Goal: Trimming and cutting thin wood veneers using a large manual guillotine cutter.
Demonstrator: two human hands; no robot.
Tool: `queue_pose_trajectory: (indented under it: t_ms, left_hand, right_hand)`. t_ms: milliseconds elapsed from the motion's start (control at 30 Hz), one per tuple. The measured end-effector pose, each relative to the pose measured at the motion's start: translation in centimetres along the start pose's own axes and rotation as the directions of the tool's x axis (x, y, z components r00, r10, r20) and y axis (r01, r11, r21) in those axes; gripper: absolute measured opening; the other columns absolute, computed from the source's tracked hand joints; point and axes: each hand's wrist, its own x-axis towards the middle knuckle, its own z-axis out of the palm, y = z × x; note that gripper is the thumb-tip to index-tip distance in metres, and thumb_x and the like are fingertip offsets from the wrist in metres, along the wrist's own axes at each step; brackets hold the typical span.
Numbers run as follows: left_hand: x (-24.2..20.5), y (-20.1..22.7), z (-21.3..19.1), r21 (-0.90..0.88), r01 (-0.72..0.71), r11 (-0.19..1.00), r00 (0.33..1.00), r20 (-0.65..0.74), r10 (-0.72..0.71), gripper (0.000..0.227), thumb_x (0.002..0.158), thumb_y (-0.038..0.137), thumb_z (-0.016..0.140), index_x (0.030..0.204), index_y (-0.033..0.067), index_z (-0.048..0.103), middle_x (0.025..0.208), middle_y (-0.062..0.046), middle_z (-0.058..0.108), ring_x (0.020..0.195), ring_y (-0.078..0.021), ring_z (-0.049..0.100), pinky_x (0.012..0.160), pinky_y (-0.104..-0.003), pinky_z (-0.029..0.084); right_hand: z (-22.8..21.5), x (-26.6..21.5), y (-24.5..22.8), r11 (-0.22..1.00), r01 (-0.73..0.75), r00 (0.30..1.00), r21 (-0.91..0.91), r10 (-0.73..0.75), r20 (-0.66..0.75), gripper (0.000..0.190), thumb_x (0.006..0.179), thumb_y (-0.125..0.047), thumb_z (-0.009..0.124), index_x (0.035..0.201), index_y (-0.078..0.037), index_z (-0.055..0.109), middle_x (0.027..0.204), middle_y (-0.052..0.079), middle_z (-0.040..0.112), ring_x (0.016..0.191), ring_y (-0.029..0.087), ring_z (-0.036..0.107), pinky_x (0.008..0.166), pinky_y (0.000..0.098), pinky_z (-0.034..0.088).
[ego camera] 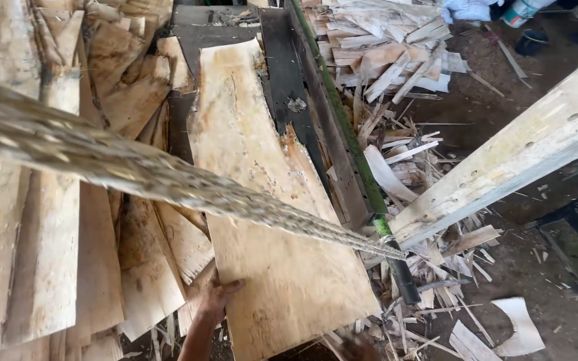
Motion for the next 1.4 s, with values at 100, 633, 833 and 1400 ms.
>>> queue_pose_trajectory:
  t_ms: [100,633,833,1400]
  left_hand:
    - [0.4,-0.9,-1.1,-0.004,-0.105,0.994,0.993,0.056,0.105,0.085,0.075,-0.004,0.076,0.150,0.0076,0.039,0.126,-0.025,0.068,0.109,-0.0389,0.069,0.097,-0.058,0.059]
    - [-2.9,3.9,1.0,0.234,-0.356,0.905,0.909,0.312,0.277,0.046,0.080,0.012,0.083,0.117,-0.0119,0.070,0.115,-0.020,0.081,0.110,-0.0289,0.073,0.102,-0.042,0.055]
    - [1.6,-7.6,-2.2,-0.151,0.042,0.988,0.975,0.222,-0.008,0.059,0.080,0.021,0.081,0.128,-0.0049,0.060,0.119,-0.017,0.065,0.105,-0.0322,0.062,0.096,-0.058,0.048]
    - [5.2,-23.6,-8.6,0.505,0.230,0.832,0.864,0.287,-0.414,0.058,0.095,0.042,0.042,0.145,0.0150,0.056,0.148,-0.010,0.051,0.134,-0.0196,0.047,0.116,-0.045,0.037]
  right_hand:
    - [2.7,1.8,-8.8,0.999,0.005,0.992,0.051,0.001,-0.125,0.073,0.102,-0.053,0.049,0.153,-0.001,0.040,0.131,0.024,0.058,0.116,0.037,0.057,0.099,0.0497,0.049]
    - [4.2,4.8,-15.9,0.622,0.623,0.781,-0.475,-0.463,0.418,0.039,0.090,-0.018,0.073,0.124,0.003,0.072,0.118,0.012,0.070,0.108,0.021,0.063,0.096,0.0351,0.049]
    - [1.5,6.3,-15.7,0.865,0.373,0.922,-0.337,-0.305,0.238,0.043,0.087,-0.010,0.072,0.127,0.002,0.069,0.119,0.009,0.074,0.111,0.020,0.064,0.099,0.0345,0.047]
    - [12.5,-8.6,-32.1,0.924,0.114,0.953,-0.366,0.002,0.302,0.043,0.087,-0.010,0.074,0.119,0.003,0.049,0.079,0.009,0.058,0.055,0.018,0.057,0.043,0.0350,0.047]
